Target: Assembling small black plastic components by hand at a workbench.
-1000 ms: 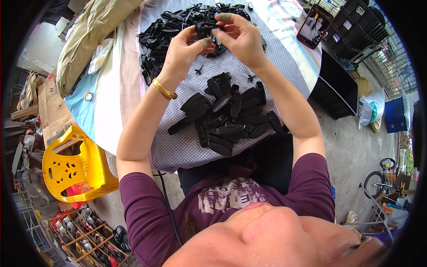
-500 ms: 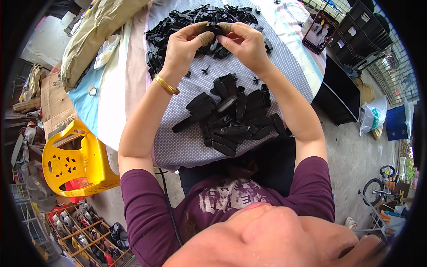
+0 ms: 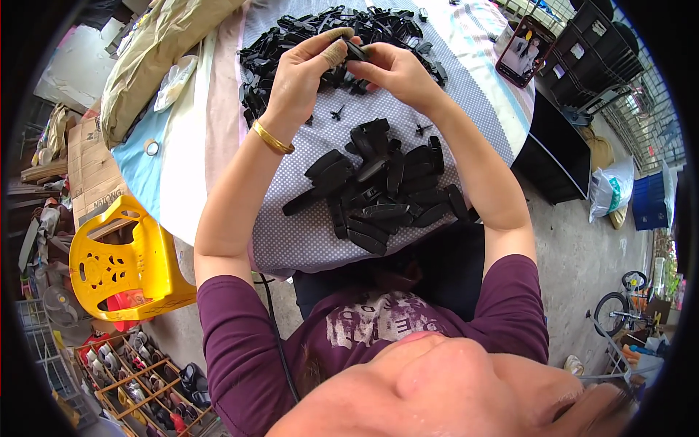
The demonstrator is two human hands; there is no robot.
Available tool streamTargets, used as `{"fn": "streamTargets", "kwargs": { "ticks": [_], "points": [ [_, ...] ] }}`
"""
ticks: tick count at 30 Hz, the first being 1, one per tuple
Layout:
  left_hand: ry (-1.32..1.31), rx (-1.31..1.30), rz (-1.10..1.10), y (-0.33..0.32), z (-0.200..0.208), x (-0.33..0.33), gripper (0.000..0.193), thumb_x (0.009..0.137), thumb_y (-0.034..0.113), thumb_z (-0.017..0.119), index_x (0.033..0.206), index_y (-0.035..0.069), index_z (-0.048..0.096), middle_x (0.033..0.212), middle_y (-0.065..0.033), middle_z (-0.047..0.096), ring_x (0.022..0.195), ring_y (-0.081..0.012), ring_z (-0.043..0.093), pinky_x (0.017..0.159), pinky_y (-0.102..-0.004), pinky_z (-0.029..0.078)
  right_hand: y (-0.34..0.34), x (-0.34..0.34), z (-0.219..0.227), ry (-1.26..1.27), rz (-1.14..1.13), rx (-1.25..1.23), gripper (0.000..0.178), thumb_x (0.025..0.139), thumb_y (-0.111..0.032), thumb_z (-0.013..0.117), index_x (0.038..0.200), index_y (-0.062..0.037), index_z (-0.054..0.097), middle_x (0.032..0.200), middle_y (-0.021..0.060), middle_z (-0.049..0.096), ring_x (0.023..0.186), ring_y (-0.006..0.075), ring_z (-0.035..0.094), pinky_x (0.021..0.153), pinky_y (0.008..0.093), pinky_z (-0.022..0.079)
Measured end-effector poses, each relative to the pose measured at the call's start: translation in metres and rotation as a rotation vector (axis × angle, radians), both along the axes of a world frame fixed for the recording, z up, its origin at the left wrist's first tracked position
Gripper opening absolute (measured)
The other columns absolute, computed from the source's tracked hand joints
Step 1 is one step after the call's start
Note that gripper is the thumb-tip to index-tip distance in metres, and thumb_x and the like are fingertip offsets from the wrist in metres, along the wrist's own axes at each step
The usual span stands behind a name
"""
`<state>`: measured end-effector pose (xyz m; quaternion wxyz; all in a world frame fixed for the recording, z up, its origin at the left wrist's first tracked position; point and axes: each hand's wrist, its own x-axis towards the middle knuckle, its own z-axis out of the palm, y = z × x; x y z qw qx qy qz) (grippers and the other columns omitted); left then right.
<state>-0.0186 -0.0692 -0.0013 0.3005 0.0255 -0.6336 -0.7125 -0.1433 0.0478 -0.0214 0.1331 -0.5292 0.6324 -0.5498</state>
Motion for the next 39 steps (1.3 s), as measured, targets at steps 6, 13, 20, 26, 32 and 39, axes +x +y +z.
{"fn": "streamTargets", "kwargs": {
  "ticks": [6, 13, 20, 26, 32, 39],
  "points": [
    [0.042, -0.193, 0.031, 0.005, 0.004, 0.004, 0.020, 0.085, 0.007, 0.059, 0.103, 0.000, 0.064, 0.090, -0.0051, 0.066, 0.082, -0.0081, 0.058, 0.075, -0.0207, 0.047, 0.004, 0.006, -0.003, -0.186, 0.206, 0.042, 0.029, 0.085, -0.017, 0.062, 0.106, 0.0010, 0.059, 0.087, 0.0062, 0.066, 0.076, 0.0108, 0.061, 0.068, 0.0232, 0.050],
    [-0.102, -0.246, 0.073, 0.005, 0.009, 0.005, 0.023, 0.081, 0.008, 0.064, 0.103, 0.002, 0.065, 0.087, -0.0050, 0.066, 0.080, -0.0085, 0.059, 0.074, -0.0219, 0.048, -0.006, -0.019, -0.012, 0.282, 0.120, -0.017, 0.030, 0.078, -0.013, 0.066, 0.105, -0.0009, 0.060, 0.092, 0.0093, 0.064, 0.086, 0.0198, 0.060, 0.077, 0.0304, 0.048],
    [-0.090, -0.809, 0.230, 0.019, 0.007, 0.008, 0.051, 0.066, 0.013, 0.077, 0.112, 0.006, 0.057, 0.091, -0.0037, 0.067, 0.082, -0.0089, 0.062, 0.076, -0.0226, 0.048, -0.024, -0.009, -0.035, 0.946, -0.152, 0.028, 0.032, 0.072, -0.017, 0.065, 0.103, -0.0152, 0.060, 0.090, 0.0075, 0.057, 0.091, 0.0241, 0.053, 0.078, 0.0375, 0.042],
    [-0.269, -0.922, -0.176, 0.029, 0.015, 0.016, 0.032, 0.063, 0.015, 0.078, 0.089, 0.005, 0.064, 0.079, -0.0048, 0.065, 0.074, -0.0121, 0.060, 0.067, -0.0255, 0.048, -0.023, -0.027, -0.023, 0.854, -0.173, -0.197, 0.025, 0.072, -0.014, 0.064, 0.097, -0.0086, 0.062, 0.081, 0.0079, 0.061, 0.080, 0.0247, 0.060, 0.070, 0.0358, 0.047],
    [-0.451, -0.549, -0.174, 0.027, 0.000, 0.000, 0.022, 0.082, 0.020, 0.064, 0.096, 0.002, 0.066, 0.080, -0.0051, 0.066, 0.059, -0.0088, 0.059, 0.057, -0.0238, 0.047, 0.002, -0.049, -0.001, -0.091, -0.273, -0.198, 0.026, 0.077, -0.007, 0.063, 0.100, 0.0035, 0.058, 0.078, 0.0074, 0.062, 0.068, 0.0123, 0.059, 0.063, 0.0248, 0.048],
    [-0.515, -1.233, 0.253, 0.021, -0.029, -0.029, 0.030, 0.071, 0.031, 0.070, 0.088, 0.006, 0.066, 0.092, -0.0118, 0.057, 0.086, -0.0292, 0.058, 0.077, -0.0374, 0.048, 0.006, -0.064, -0.003, -0.491, 0.028, -0.094, 0.020, 0.082, -0.013, 0.064, 0.099, -0.0012, 0.061, 0.086, 0.0054, 0.065, 0.073, 0.0109, 0.063, 0.063, 0.0198, 0.052]
  ]
}}
